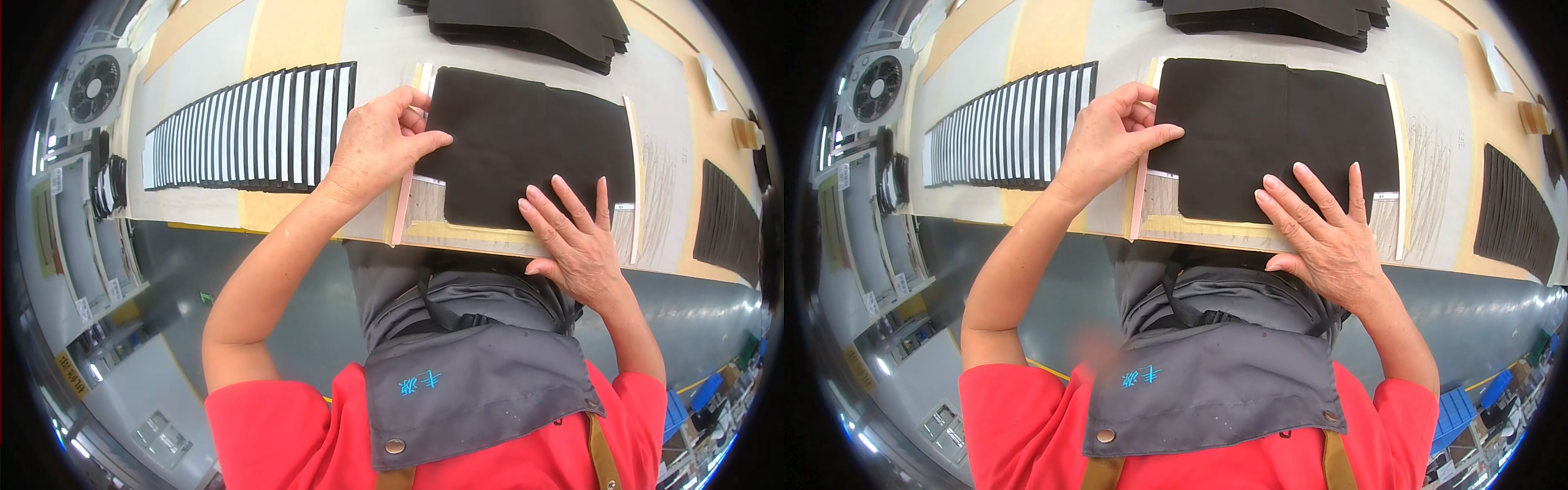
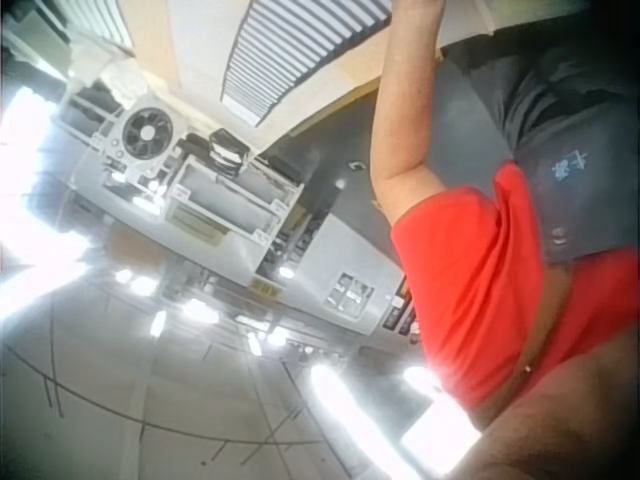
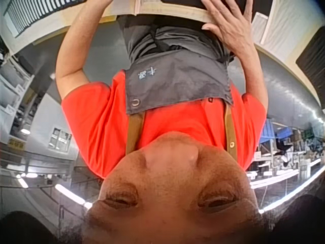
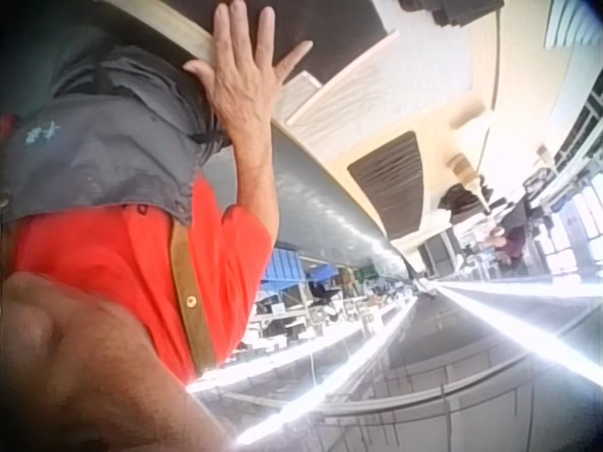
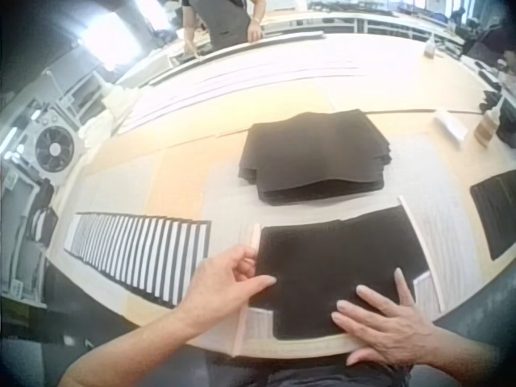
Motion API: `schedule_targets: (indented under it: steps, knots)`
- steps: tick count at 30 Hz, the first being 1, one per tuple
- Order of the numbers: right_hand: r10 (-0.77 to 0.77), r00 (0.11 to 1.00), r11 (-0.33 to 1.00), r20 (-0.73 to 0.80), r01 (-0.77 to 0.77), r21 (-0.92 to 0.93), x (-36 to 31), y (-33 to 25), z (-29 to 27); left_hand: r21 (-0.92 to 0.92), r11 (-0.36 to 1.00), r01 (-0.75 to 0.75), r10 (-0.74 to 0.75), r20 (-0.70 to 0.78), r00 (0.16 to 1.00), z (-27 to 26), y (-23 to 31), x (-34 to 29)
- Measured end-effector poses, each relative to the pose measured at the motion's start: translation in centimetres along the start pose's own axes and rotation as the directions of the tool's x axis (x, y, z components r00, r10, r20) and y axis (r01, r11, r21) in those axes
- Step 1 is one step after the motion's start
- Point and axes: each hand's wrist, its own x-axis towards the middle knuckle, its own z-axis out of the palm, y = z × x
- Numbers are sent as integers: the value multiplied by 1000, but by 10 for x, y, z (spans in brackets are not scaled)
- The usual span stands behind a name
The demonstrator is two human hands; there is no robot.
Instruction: The person repeatedly picks up a black rectangular sheet and a white ribbed sheet from stacks on a table. They place the black sheet onto a wooden jig, smooth it down with both hands, and then place the white ribbed sheet on top. The person then removes the combined sheets and places them into a finished stack, repeating this assembly process continuously.
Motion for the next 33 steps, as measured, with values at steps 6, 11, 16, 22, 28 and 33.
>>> schedule_targets:
  steps: [6,11,16,22,28,33]
  knots:
    - [-6,1000,1000,-4,6,-12,0,0,1,11,1000,5,-5,-2,1000,1,0,0]
    - [-6,1000,1000,-5,6,-11,0,0,1,-3,1000,7,-7,-5,1000,1,0,1]
    - [-7,1000,1000,-1,6,-13,0,0,1,3,1000,22,-22,-3,1000,0,3,0]
    - [-4,1000,1000,1,4,-16,0,0,2,4,1000,13,-13,-5,1000,1,2,0]
    - [-7,1000,1000,-4,7,-23,0,1,2,-5,1000,-29,29,-14,999,0,0,-1]
    - [-21,999,1000,-26,21,-1,1,1,0,40,988,-146,151,-160,975,2,-8,-5]
